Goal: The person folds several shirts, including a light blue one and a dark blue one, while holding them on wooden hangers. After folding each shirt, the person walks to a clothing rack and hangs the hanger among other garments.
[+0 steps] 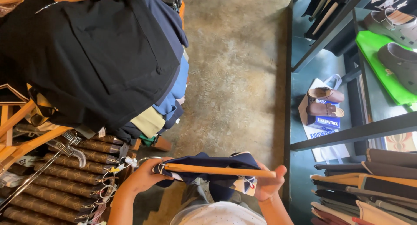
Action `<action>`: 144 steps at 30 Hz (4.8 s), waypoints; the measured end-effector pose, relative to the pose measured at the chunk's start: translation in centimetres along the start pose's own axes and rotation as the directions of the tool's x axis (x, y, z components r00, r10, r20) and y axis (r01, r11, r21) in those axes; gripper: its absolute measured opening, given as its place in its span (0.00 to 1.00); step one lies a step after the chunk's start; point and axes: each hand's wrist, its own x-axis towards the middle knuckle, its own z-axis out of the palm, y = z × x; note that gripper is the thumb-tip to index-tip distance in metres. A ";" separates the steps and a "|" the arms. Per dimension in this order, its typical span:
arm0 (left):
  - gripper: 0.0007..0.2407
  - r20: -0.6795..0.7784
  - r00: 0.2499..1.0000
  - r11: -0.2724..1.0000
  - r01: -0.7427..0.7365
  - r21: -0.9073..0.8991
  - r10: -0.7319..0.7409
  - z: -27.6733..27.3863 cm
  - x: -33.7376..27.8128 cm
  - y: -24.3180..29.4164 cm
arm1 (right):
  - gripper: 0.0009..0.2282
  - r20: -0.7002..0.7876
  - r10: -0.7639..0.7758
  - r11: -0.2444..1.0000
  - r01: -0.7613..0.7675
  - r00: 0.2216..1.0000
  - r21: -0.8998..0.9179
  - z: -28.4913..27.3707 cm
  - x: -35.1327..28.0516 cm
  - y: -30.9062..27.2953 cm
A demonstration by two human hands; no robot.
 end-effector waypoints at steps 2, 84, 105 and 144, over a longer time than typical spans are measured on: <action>0.23 0.002 1.000 1.000 -0.020 0.002 0.020 -0.2 0.0 -0.6 | 0.52 0.069 0.018 0.996 -0.024 0.997 0.085 1.7 0.1 0.1; 0.08 0.025 0.907 0.758 -0.366 0.539 0.421 2.1 2.9 6.8 | 0.15 0.452 -0.358 -0.794 -0.012 0.817 -0.608 14.2 -1.6 -6.4; 0.24 0.177 0.912 0.725 -0.403 0.559 0.370 8.6 2.3 16.4 | 0.23 0.183 -0.225 -0.693 -0.025 0.957 -0.720 13.6 -1.4 -9.0; 0.18 0.233 0.687 0.380 -0.615 0.691 0.688 8.8 3.3 19.7 | 0.32 0.197 -0.405 -0.658 -0.134 0.893 -0.741 21.5 -3.9 -10.4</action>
